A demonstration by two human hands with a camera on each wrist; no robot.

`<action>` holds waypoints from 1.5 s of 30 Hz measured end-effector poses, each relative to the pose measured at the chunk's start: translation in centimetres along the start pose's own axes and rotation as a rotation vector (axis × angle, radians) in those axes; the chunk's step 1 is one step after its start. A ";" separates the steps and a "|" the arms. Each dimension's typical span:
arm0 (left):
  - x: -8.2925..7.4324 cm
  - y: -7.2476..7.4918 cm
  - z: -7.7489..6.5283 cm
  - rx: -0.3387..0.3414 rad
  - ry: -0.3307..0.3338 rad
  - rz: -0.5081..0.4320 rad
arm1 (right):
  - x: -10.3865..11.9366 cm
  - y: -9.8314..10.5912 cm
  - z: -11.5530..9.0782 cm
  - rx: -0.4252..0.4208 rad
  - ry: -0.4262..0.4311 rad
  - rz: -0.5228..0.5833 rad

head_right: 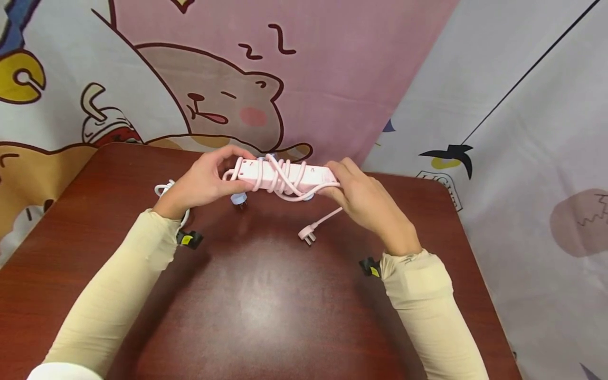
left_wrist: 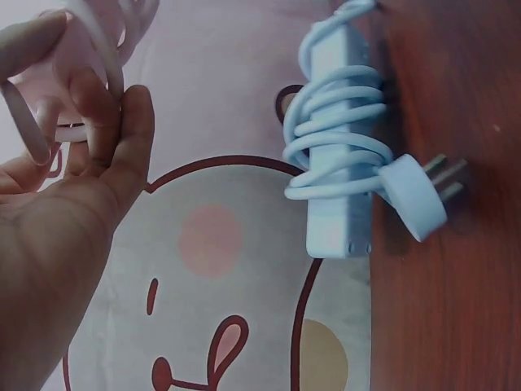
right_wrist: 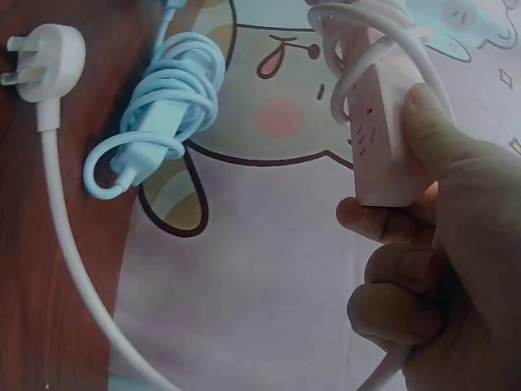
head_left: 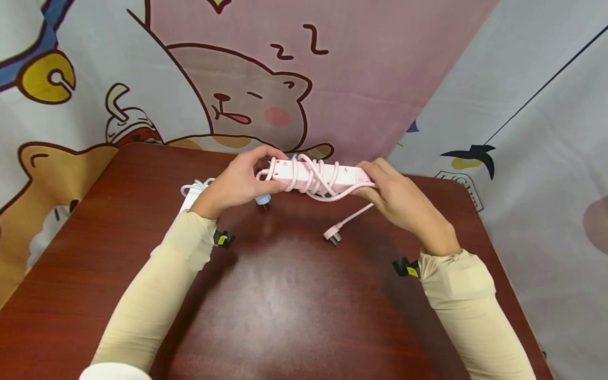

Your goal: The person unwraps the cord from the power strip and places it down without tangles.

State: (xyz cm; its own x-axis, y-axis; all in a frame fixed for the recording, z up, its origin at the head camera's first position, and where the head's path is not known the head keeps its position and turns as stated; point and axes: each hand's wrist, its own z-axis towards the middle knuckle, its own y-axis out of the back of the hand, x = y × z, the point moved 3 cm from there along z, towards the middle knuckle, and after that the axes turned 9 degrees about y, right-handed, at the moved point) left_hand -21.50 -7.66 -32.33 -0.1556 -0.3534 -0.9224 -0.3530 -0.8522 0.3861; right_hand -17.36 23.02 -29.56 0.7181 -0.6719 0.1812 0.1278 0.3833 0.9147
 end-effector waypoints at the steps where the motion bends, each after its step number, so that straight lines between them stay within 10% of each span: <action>1: 0.0 0.1 0.0 -0.006 -0.004 -0.008 | 0.0 0.0 0.1 -0.004 0.001 0.005; 45: 0.9 -0.5 0.0 -0.162 -0.151 -0.231 | 0.2 -0.5 0.4 -0.302 -0.135 0.187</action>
State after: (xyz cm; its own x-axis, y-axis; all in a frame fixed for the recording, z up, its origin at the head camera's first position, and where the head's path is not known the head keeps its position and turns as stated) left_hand -21.51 -7.57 -33.33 -0.2283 -0.0925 -0.9692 -0.2458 -0.9578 0.1493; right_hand -17.57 22.49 -29.87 0.6539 -0.6425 0.3996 0.2136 0.6634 0.7171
